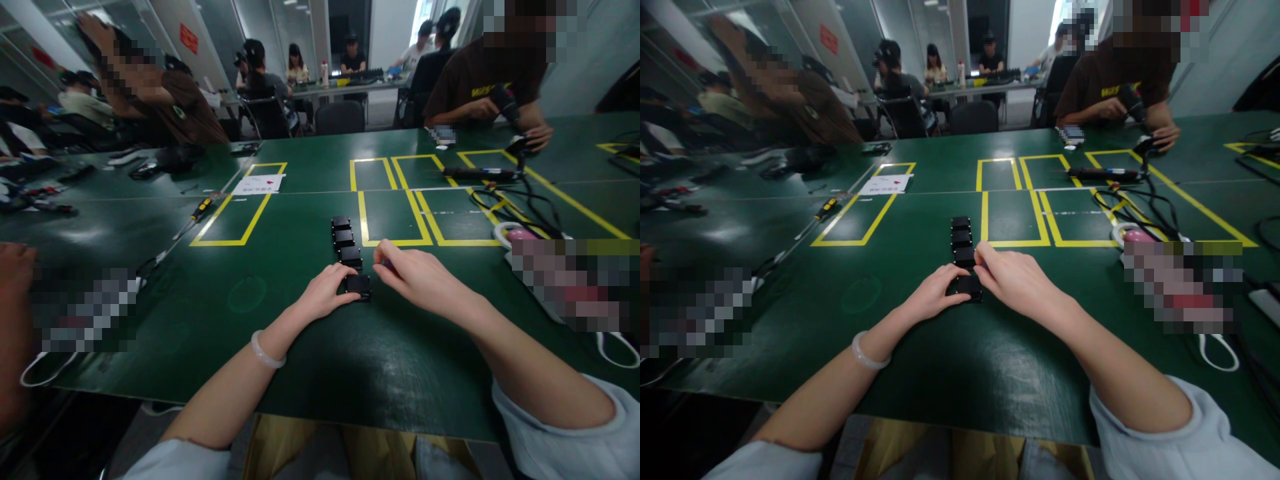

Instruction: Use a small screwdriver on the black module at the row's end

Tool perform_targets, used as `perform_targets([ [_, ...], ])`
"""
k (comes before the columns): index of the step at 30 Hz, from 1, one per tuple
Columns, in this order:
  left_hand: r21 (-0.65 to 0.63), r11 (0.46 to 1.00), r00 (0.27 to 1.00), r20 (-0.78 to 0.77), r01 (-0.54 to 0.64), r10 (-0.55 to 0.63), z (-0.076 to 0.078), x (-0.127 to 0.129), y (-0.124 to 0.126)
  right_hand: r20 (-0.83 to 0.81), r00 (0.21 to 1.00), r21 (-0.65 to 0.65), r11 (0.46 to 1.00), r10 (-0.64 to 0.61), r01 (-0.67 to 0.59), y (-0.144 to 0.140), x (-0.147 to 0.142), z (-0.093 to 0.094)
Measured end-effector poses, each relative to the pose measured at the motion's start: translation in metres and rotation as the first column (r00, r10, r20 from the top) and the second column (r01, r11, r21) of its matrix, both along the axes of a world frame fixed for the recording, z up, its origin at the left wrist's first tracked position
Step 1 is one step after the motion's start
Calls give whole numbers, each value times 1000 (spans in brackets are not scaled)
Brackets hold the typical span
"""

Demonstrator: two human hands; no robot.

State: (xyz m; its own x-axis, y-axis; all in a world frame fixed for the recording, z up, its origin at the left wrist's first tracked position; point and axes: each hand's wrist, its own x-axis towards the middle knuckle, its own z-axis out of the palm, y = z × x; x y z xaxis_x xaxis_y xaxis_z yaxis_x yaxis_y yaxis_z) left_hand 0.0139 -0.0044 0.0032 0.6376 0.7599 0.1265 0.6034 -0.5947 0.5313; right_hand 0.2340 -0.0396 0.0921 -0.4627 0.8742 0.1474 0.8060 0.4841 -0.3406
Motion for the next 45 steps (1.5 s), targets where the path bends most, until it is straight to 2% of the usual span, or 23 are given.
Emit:
perform_targets([
  [5,8,1000,1000,4,5,-5,-1,0,0,44,999,2,1000,-22,22,1,0,0],
  [10,11,1000,1000,6,5,-5,-2,0,0,7,1000,4,1000,-2,2,1,0,0],
  [29,4,1000,1000,10,7,-7,0,0,-1,29,999,5,1000,-16,16,3,1,-3],
  [38,47,998,993,-112,40,-34,6,0,-5,35,999,-2,1000,-20,20,3,0,-1],
  [45,6,1000,999,-36,13,-13,8,-3,-3,30,999,10,1000,-15,15,3,1,-2],
])
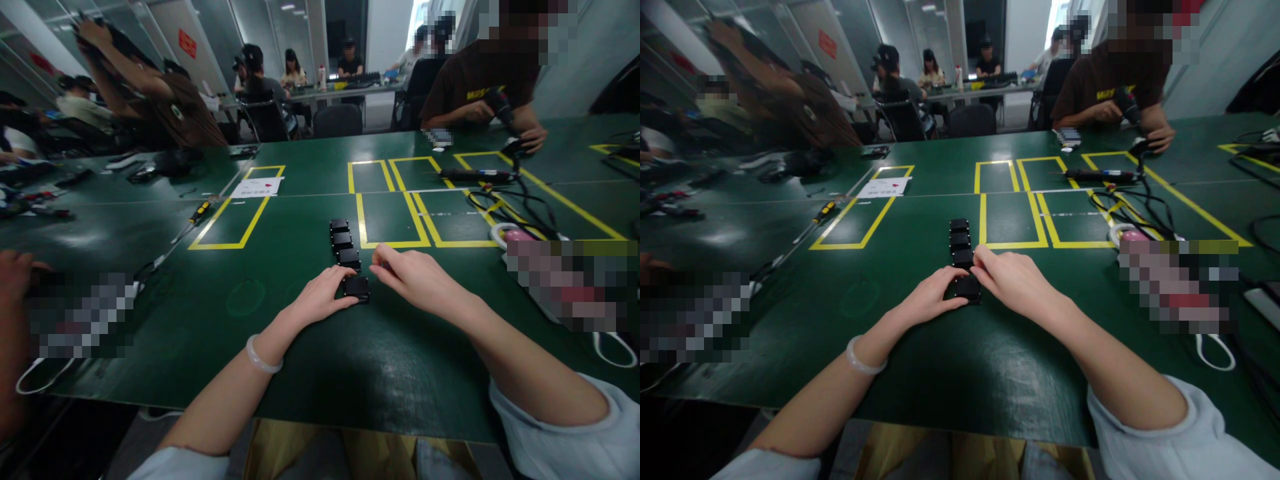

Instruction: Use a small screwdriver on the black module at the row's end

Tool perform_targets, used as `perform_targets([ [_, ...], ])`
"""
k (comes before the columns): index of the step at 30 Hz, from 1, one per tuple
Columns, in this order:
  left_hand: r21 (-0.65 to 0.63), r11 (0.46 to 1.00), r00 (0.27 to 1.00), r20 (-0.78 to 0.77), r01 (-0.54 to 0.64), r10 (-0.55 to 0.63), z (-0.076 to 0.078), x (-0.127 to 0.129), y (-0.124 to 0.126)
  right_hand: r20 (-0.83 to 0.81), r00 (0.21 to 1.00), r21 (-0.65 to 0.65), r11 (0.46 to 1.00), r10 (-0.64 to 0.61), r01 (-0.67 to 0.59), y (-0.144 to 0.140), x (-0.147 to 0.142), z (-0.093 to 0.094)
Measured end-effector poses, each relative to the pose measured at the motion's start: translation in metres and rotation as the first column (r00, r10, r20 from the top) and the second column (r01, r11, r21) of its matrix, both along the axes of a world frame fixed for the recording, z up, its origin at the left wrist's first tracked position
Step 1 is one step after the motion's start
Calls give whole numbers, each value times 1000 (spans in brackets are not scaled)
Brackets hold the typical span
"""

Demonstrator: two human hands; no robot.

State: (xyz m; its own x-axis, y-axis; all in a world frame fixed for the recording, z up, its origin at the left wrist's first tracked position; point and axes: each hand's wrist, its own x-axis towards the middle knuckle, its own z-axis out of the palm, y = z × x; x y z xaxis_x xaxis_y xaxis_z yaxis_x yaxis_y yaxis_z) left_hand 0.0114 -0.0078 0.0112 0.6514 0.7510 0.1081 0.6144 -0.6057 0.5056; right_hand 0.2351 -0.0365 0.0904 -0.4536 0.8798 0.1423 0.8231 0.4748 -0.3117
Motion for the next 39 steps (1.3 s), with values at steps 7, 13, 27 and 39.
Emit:
perform_targets([
  [7,-5,1000,1000,14,9,-9,1,0,2,9,1000,-9,1000,-7,7,-1,-1,2],
  [13,-25,1000,999,44,16,-15,6,-1,0,16,1000,-12,1000,-1,1,-1,-1,2],
  [27,64,994,986,149,-89,78,44,-28,3,11,1000,-12,1000,6,-6,0,-1,0],
  [39,-166,344,65,819,-924,570,57,-217,51,-4,1000,-17,1000,13,-13,1,1,0],
])
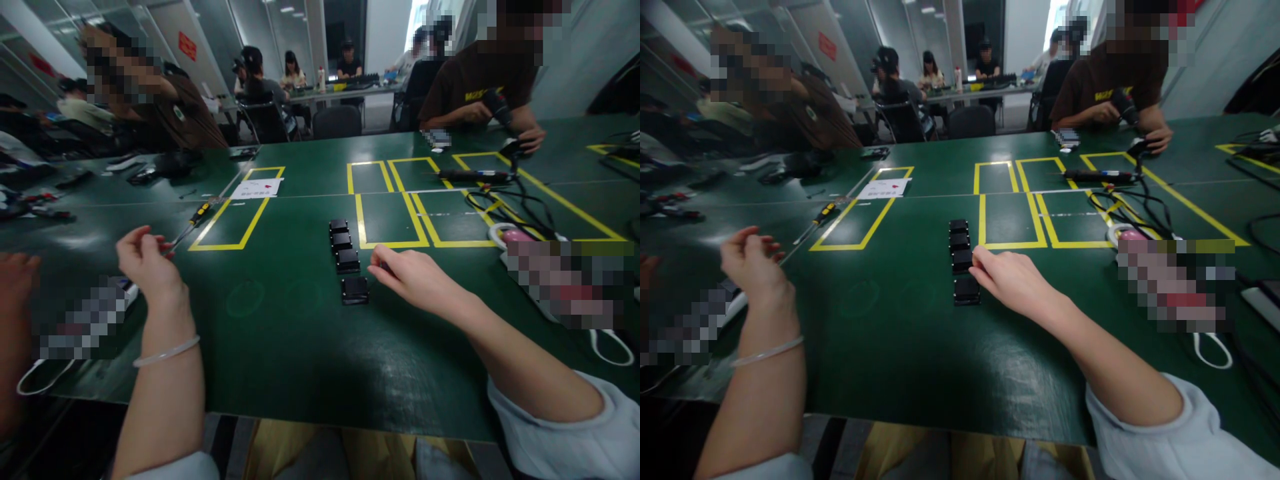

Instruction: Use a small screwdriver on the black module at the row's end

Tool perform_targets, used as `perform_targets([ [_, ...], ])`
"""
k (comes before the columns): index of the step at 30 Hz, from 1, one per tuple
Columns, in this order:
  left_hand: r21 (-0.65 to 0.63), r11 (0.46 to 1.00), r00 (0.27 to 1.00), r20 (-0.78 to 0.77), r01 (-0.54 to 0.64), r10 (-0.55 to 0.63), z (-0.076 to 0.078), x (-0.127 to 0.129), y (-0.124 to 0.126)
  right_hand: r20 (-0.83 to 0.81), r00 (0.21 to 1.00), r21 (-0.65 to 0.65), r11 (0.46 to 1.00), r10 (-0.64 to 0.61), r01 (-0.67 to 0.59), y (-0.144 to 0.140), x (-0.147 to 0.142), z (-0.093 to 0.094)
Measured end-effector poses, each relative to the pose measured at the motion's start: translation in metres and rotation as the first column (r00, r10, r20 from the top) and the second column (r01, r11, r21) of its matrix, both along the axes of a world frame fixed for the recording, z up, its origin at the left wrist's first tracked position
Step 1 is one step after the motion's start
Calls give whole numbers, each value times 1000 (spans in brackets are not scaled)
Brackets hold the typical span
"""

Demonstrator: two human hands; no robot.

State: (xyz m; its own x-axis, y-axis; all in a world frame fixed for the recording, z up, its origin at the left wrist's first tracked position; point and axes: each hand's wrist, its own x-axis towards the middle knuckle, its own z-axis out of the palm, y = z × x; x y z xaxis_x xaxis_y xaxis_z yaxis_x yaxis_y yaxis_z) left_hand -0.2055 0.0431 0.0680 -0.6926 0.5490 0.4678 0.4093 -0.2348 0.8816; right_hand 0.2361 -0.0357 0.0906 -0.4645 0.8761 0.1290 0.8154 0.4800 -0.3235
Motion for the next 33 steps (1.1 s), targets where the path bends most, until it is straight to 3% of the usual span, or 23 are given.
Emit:
perform_targets([
  [2,-28,998,997,-48,62,-63,0,17,0,3,1000,5,1000,1,-1,0,0,0],
  [4,-92,957,931,-222,277,-290,0,56,-7,6,1000,6,1000,-2,2,0,0,0],
  [5,-161,900,836,-332,406,-436,0,81,-13,8,1000,4,1000,-5,5,0,0,0],
  [7,-396,665,480,-474,633,-738,-1,133,-28,10,1000,-2,1000,-7,7,0,-1,0],
  [9,-556,455,167,-491,696,-855,-4,178,-43,15,1000,-2,1000,-8,8,0,-1,1],
  [11,-635,373,14,-496,676,-868,-9,207,-51,19,1000,0,1000,-9,9,0,-1,1],
  [14,-658,410,-25,-546,632,-837,-20,224,-51,21,1000,-2,1000,-14,14,1,0,0],
  [18,-661,456,-35,-589,597,-808,-30,226,-44,25,1000,-5,1000,-17,17,1,-1,1],
  [24,-616,475,52,-577,628,-815,-28,226,-46,21,1000,-10,1000,-21,21,0,-2,2],
  [29,-642,450,2,-573,621,-820,-26,226,-46,20,1000,-16,1000,-15,15,0,-1,3],
  [33,-645,470,14,-580,602,-814,-29,226,-46,16,1000,-13,1000,-8,8,0,-1,3],
])
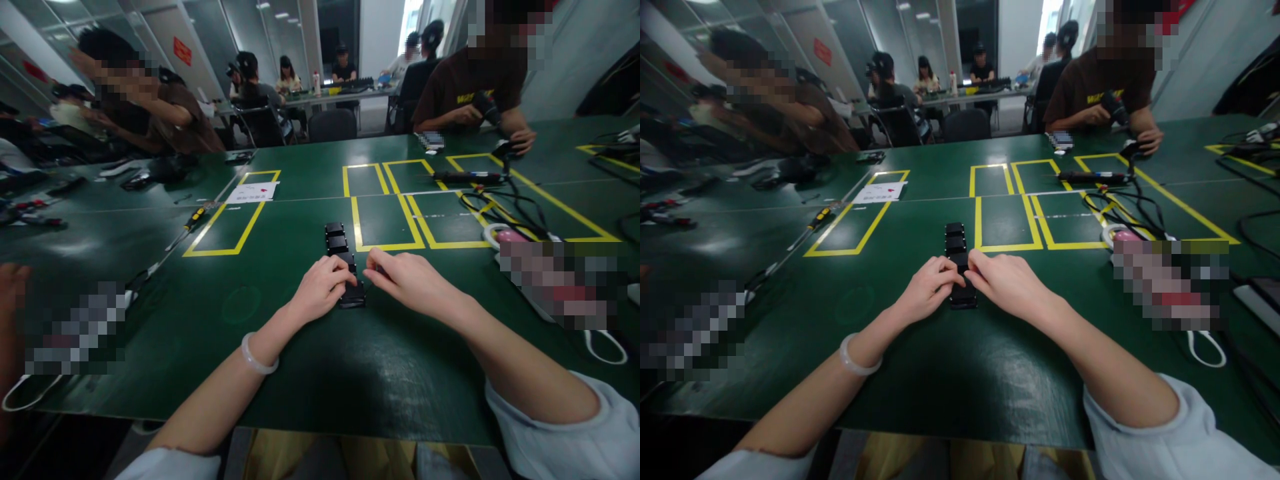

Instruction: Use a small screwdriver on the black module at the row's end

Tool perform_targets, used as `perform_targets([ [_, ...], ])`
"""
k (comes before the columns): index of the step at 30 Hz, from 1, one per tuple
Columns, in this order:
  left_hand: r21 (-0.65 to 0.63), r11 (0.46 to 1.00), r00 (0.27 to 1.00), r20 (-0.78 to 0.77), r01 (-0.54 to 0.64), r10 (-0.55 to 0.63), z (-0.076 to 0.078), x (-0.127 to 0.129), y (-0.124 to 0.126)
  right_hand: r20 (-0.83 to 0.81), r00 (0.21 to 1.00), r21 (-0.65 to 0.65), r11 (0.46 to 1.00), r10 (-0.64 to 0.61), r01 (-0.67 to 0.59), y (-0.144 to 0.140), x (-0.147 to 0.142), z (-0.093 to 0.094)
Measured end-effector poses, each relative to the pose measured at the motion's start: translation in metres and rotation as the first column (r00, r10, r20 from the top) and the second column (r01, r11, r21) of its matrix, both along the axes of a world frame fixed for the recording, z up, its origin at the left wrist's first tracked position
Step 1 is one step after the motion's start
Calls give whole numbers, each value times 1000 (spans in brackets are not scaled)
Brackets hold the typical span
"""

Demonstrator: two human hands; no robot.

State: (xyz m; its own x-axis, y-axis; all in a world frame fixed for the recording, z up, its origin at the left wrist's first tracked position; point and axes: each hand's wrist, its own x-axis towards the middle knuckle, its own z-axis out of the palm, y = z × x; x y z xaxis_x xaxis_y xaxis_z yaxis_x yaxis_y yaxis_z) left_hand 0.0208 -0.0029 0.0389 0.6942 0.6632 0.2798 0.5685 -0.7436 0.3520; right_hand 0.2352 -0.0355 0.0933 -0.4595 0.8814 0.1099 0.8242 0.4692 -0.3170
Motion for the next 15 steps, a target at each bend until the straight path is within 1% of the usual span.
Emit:
perform_targets([
  [6,-1,1000,1000,12,-8,8,-2,-1,0,14,1000,7,1000,2,-2,0,0,-1],
  [8,-11,1000,1000,4,7,-7,-2,-1,0,17,1000,19,1000,5,-6,1,1,-2],
  [15,-27,1000,999,49,-10,12,-2,-1,1,18,1000,40,999,5,-5,0,1,-2],
])
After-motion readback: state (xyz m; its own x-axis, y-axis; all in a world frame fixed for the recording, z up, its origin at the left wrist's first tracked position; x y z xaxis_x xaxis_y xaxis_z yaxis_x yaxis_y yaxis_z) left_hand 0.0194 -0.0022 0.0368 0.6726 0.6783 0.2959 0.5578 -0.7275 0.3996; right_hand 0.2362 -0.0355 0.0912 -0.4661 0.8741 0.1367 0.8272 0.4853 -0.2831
